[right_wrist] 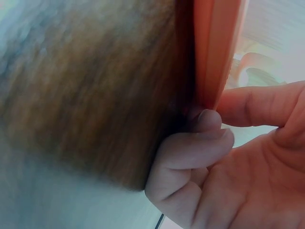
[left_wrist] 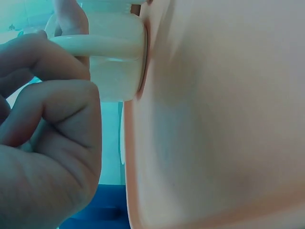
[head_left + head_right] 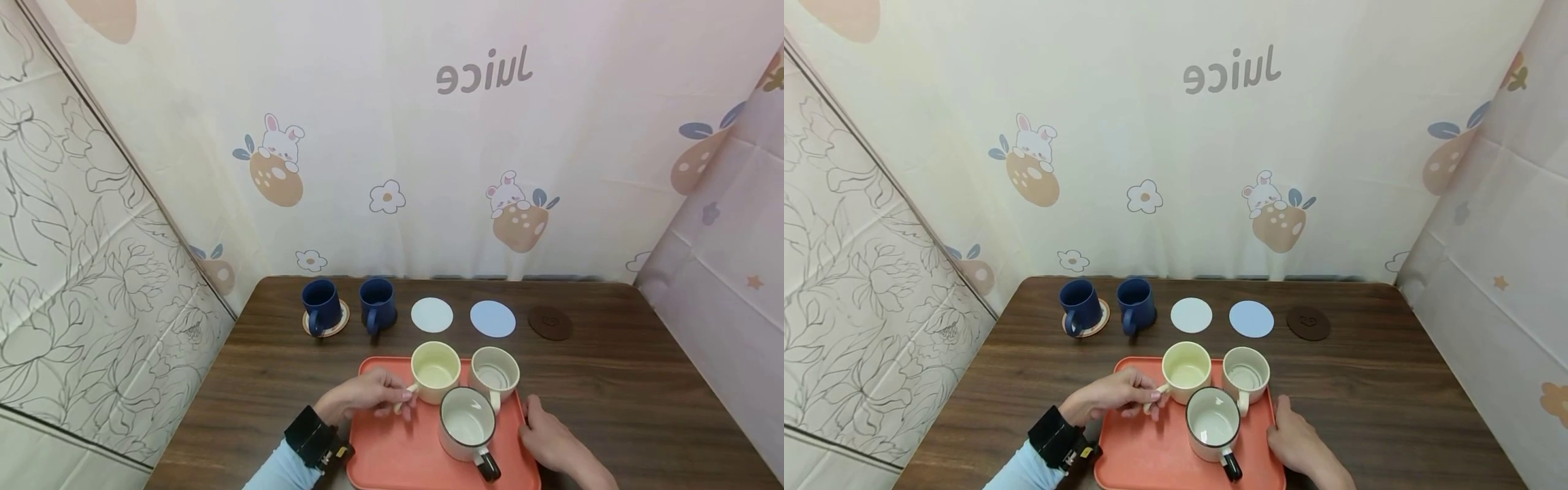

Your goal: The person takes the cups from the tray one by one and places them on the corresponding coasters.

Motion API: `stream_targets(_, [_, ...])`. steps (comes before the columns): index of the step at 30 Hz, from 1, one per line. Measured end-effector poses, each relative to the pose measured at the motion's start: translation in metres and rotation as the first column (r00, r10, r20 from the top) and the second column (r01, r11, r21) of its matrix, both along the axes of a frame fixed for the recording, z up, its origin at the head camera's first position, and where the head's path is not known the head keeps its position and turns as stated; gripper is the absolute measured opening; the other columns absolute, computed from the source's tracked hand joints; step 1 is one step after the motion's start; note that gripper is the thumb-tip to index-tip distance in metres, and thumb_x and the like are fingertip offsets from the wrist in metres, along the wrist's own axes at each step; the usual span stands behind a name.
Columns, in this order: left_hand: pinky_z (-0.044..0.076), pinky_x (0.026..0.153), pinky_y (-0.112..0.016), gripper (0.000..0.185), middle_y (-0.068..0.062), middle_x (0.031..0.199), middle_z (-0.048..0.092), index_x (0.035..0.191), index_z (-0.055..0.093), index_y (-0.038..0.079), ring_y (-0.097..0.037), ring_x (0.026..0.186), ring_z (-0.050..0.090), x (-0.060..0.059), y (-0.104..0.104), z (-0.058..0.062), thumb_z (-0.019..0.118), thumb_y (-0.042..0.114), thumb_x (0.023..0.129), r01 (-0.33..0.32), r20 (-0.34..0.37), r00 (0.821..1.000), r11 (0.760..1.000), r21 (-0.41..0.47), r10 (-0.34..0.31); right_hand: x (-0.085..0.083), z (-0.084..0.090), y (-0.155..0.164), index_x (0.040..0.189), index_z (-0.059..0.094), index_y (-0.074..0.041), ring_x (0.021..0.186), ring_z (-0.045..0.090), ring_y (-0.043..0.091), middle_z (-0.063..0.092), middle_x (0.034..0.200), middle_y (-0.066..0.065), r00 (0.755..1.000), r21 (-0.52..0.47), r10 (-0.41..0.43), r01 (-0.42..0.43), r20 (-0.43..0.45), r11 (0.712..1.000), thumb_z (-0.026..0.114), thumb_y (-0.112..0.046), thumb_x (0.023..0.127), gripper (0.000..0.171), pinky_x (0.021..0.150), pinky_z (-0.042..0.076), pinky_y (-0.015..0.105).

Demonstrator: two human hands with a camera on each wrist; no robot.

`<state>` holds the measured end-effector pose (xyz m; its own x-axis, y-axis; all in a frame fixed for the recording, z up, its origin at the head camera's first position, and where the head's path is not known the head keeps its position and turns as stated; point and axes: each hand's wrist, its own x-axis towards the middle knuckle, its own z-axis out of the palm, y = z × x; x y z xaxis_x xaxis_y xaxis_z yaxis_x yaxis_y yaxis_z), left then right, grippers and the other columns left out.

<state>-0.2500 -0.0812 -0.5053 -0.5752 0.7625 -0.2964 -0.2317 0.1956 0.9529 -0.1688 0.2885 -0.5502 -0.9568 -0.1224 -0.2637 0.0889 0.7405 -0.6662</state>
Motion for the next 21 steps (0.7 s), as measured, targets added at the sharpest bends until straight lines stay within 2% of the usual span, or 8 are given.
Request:
stream_targets(4, [0.029, 0.047, -0.021, 0.031, -0.005, 0.085, 0.075, 0.116, 0.067, -0.018, -0.008, 0.048, 0.041, 0.002, 0.0, -0.002, 0.062, 0.011, 0.107, -0.015, -0.004, 1.0, 1.0, 0.014, 0.015, 0.003, 0.006, 0.0, 0.107, 0.046, -0.001, 0.078, 0.054, 0.017, 0.054, 0.087, 0.005, 0.998, 0.0, 0.047, -0.047, -0.034, 0.999, 0.053, -0.012, 0.1, 0.014, 0.066, 0.044, 0.033])
stream_targets(13, [0.028, 0.048, -0.022, 0.033, -0.005, 0.086, 0.076, 0.118, 0.065, -0.021, -0.009, 0.048, 0.041, 0.007, 0.0, -0.004, 0.062, 0.01, 0.107, -0.05, 0.027, 0.998, 0.997, 0.059, 0.049, 0.007, 0.024, -0.011, 0.105, 0.046, 0.0, 0.077, 0.055, 0.019, 0.053, 0.084, 0.006, 1.0, 0.002, 0.0, 0.0, -0.012, 1.0, 0.053, -0.006, 0.098, 0.012, 0.067, 0.046, 0.038])
stream_targets(21, [0.034, 0.053, -0.023, 0.032, -0.006, 0.084, 0.075, 0.116, 0.064, -0.021, -0.011, 0.051, 0.045, 0.01, 0.0, 0.0, 0.062, 0.009, 0.106, -0.083, 0.031, 0.996, 0.995, 0.058, 0.081, 0.005, 0.024, -0.011, 0.106, 0.046, 0.0, 0.079, 0.055, 0.018, 0.054, 0.086, 0.005, 1.0, 0.016, 0.004, -0.004, 0.0, 1.0, 0.054, -0.007, 0.099, 0.013, 0.069, 0.046, 0.038])
